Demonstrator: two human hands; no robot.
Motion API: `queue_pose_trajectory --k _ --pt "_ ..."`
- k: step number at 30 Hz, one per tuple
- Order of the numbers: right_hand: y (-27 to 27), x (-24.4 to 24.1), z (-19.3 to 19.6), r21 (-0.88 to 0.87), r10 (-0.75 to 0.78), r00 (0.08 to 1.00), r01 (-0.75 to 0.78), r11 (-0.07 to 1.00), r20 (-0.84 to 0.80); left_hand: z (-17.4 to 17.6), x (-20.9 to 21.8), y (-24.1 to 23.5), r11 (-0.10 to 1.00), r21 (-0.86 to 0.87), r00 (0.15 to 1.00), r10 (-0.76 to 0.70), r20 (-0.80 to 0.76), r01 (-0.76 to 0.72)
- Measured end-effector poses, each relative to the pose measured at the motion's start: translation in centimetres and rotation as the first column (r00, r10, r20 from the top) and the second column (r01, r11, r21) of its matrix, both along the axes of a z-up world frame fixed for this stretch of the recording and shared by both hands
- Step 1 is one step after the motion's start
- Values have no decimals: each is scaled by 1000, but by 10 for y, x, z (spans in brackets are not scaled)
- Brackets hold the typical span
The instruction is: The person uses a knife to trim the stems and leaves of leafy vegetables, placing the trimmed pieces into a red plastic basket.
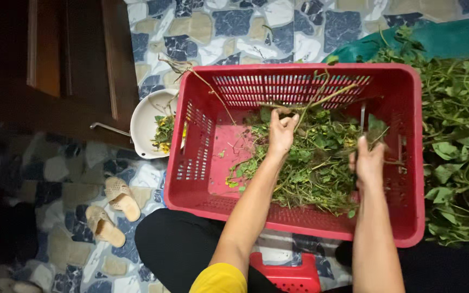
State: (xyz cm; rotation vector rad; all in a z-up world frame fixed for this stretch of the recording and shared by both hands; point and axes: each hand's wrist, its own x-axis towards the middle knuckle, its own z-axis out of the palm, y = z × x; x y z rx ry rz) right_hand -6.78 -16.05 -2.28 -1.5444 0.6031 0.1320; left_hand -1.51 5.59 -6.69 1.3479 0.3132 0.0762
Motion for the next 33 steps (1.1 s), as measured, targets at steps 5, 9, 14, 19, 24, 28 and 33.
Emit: queue_pose_trajectory --k 5,9,14,19,24,28,33 --pt "31 -20 35 -26 198 980 -197 980 15 20 -3 -4 990 -72 988 -130 -86 124" --pt "49 -24 45 124 301 906 -349 929 297 16 -6 -6 918 -299 960 -278 -17 261" --pt "49 -22 46 -70 406 843 -409 910 351 4 -7 -4 797 -530 942 -335 12 290" --pt "49 -21 43 -295 512 806 -432 852 298 3 -10 -8 896 -335 947 -320 -32 291" --pt "49 -15 44 -382 472 860 -378 843 192 -8 -9 -16 903 -305 947 -320 -3 304" --pt "42 -10 43 -489 477 818 -288 823 321 -14 -13 -22 874 -327 932 -350 92 360" --pt "36 -10 29 -495 487 787 -271 825 380 -1 -19 -19 889 -207 913 -403 66 408"
